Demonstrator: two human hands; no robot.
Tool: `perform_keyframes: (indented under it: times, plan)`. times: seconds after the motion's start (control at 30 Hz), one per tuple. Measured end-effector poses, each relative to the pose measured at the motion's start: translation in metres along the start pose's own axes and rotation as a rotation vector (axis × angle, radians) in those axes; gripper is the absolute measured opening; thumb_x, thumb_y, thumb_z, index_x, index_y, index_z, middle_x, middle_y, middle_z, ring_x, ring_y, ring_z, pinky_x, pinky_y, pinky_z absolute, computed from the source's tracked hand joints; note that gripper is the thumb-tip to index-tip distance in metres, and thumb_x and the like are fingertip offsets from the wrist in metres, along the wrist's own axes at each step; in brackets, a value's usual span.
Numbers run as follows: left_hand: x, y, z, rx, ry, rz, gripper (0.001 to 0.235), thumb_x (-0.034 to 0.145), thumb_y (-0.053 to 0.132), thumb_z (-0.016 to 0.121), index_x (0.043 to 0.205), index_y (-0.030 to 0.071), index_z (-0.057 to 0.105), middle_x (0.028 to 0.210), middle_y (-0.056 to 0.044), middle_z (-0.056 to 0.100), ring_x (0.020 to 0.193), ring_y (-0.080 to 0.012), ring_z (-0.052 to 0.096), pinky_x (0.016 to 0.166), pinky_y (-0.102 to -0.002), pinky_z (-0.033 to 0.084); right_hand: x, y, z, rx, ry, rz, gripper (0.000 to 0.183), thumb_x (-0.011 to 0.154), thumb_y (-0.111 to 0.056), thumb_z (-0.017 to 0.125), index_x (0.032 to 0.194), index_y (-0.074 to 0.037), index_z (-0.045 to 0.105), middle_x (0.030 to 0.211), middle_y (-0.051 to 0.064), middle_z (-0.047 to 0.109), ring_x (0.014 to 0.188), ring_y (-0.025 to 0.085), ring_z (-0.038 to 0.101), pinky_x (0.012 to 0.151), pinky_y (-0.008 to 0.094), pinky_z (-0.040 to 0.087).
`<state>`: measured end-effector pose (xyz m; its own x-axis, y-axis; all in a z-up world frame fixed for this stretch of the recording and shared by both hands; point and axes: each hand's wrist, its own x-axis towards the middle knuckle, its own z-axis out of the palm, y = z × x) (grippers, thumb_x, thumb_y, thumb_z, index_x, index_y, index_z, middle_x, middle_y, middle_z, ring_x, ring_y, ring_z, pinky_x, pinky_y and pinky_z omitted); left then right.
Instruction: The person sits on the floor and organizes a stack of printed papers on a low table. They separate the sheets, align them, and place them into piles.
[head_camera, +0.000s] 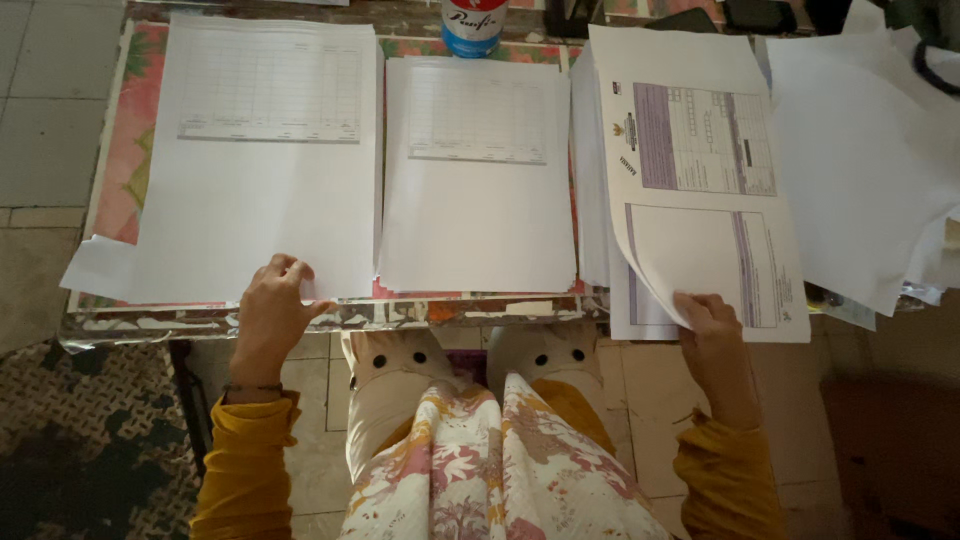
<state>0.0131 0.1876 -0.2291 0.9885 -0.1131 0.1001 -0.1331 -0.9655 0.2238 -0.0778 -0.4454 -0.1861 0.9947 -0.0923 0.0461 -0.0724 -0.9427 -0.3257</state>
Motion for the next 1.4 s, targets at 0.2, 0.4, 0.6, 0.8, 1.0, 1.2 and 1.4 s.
perform_keyframes:
  times: [0.2, 0.4, 0.6, 0.8, 1.0, 1.2, 1.4]
  plan:
    - [0.002, -0.009, 0.004, 0.019, 0.001, 0.017, 0.05, 0.07, 0.036, 0.09, 0.114, 0.021, 0.073, 0.117, -0.008, 0.067, 0.101, -0.0331, 0.072, 0.085, -0.044, 0.061, 0.032, -0.01, 0.002, 0.06, 0.112, -0.264, 0.048, 0.095, 0.009, 0.061, 0.138, -0.01, 0.069, 0.145, 0.027, 0.061, 0.128, 0.051, 0.06, 0.105, 0.058, 0.051]
    - [0.004, -0.019, 0.009, -0.005, 0.013, 0.044, 0.038, 0.077, 0.043, 0.085, 0.109, 0.025, 0.075, 0.114, -0.006, 0.068, 0.097, -0.0346, 0.073, 0.079, -0.046, 0.062, 0.089, -0.092, 0.021, 0.13, 0.01, -0.499, 0.045, 0.088, 0.009, 0.061, 0.132, 0.001, 0.066, 0.14, 0.026, 0.063, 0.125, 0.052, 0.06, 0.1, 0.059, 0.053]
    - [0.005, -0.002, -0.005, -0.038, -0.011, -0.016, 0.05, 0.069, 0.042, 0.09, 0.113, 0.021, 0.074, 0.117, -0.009, 0.066, 0.104, -0.0368, 0.072, 0.08, -0.048, 0.061, 0.143, -0.179, 0.104, -0.046, -0.042, -0.647, 0.032, 0.092, 0.007, 0.053, 0.116, -0.004, 0.072, 0.126, 0.018, 0.071, 0.104, 0.041, 0.072, 0.087, 0.056, 0.056]
    - [0.006, -0.003, -0.008, -0.008, -0.025, 0.008, 0.051, 0.066, 0.041, 0.092, 0.11, 0.024, 0.072, 0.112, -0.005, 0.065, 0.103, -0.0327, 0.071, 0.08, -0.046, 0.061, 0.153, -0.272, 0.168, -0.111, -0.127, -0.715, 0.039, 0.093, -0.001, 0.049, 0.12, -0.02, 0.071, 0.125, 0.005, 0.073, 0.097, 0.029, 0.078, 0.077, 0.043, 0.061]
    - [0.006, -0.013, -0.004, -0.121, -0.05, 0.015, 0.026, 0.086, 0.037, 0.079, 0.107, 0.024, 0.077, 0.113, -0.005, 0.067, 0.101, -0.0338, 0.071, 0.08, -0.048, 0.061, 0.13, -0.299, 0.2, -0.342, -0.012, -0.723, 0.031, 0.093, -0.01, 0.059, 0.122, -0.012, 0.069, 0.139, 0.011, 0.068, 0.117, 0.03, 0.071, 0.085, 0.047, 0.06]
    - [0.007, -0.011, 0.021, 0.084, 0.11, 0.058, 0.064, 0.074, 0.023, 0.079, 0.136, 0.014, 0.067, 0.122, -0.01, 0.058, 0.101, -0.0294, 0.067, 0.083, -0.041, 0.058, 0.119, -0.298, 0.217, -0.428, 0.222, -0.665, 0.04, 0.09, -0.014, 0.064, 0.129, -0.008, 0.069, 0.138, 0.016, 0.069, 0.118, 0.029, 0.071, 0.088, 0.045, 0.058]
    - [0.006, -0.029, 0.001, 0.015, 0.33, 0.108, 0.053, 0.085, 0.006, 0.076, 0.137, 0.011, 0.068, 0.149, -0.017, 0.045, 0.137, -0.04, 0.045, 0.105, -0.052, 0.04, 0.101, -0.296, 0.221, -0.415, 0.2, -0.652, 0.047, 0.093, -0.025, 0.063, 0.136, -0.004, 0.064, 0.139, 0.021, 0.065, 0.129, 0.033, 0.064, 0.099, 0.045, 0.052]
